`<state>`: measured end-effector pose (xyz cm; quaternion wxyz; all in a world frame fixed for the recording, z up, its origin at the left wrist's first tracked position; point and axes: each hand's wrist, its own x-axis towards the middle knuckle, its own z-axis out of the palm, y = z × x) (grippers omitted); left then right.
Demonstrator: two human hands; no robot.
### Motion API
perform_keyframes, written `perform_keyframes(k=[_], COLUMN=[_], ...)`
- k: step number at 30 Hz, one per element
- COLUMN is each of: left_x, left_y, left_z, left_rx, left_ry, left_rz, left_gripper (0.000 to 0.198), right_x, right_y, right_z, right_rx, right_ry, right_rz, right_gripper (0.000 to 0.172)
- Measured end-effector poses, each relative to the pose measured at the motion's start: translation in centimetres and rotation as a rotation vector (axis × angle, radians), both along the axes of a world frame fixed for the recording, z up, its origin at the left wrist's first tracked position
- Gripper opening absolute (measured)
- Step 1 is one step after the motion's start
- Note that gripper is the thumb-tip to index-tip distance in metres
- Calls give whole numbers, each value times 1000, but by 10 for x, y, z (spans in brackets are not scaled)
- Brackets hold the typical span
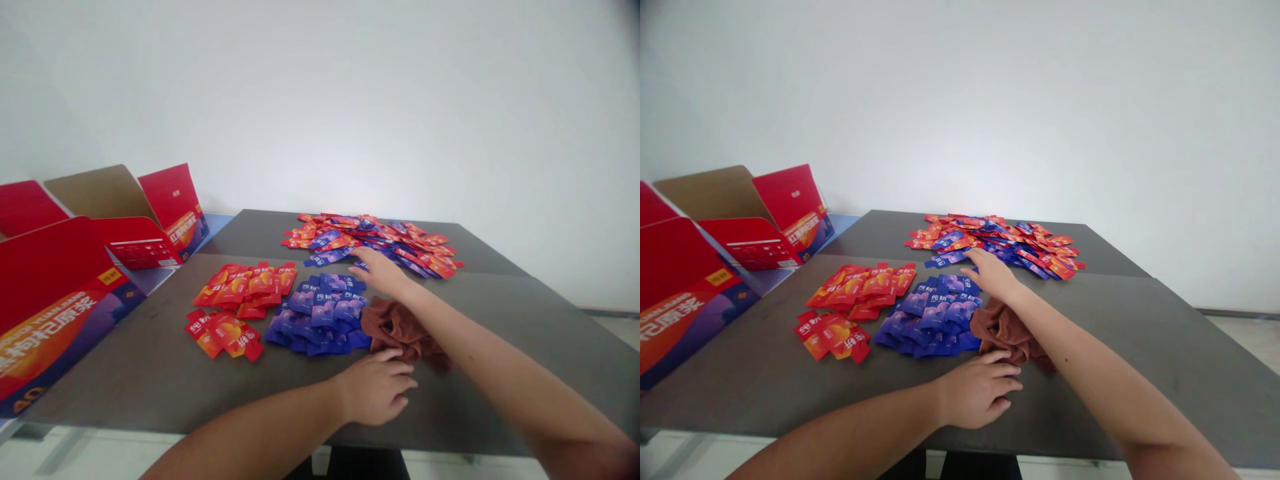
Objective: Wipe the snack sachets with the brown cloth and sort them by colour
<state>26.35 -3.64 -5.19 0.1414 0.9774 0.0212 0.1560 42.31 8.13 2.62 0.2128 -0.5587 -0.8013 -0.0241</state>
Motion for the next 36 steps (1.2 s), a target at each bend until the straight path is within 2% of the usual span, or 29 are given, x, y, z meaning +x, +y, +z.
perform_keyframes(k=[2,6,9,12,17,24,30,33,36], left_x=[0,-1,-2,-3,-3,-3,-4,-3,-3], left_y=[1,4,7,8,7,6,6,5,6], left_z=[-1,-2,-2,-2,-5,-4,-1,-2,-2], left_rx=[-5,-13,-28,-58,-97,-118,-155,-174,-199], left_ry=[-5,-6,6,19,13,-6,0,-11,-24], left_rz=[1,-16,-51,-44,-32,-11,8,22,25], left_gripper=[37,37,37,35,36,35,35,33,32], right_x=[-11,-31,-35,-24,16,68,89,94,92], right_y=[32,82,101,107,93,42,-2,-15,-25], right_z=[-3,-21,-36,-45,-48,-47,-37,-32,-29], right_rx=[-134,-253,-344,-412,-434,-446,-480,-472,-406], right_ry=[-187,-275,-304,-318,-362,-405,-426,-425,-389], right_rz=[74,111,52,-29,-83,-226,-321,-367,-427], right_gripper=[52,52,52,55,53,58,60,53,38])
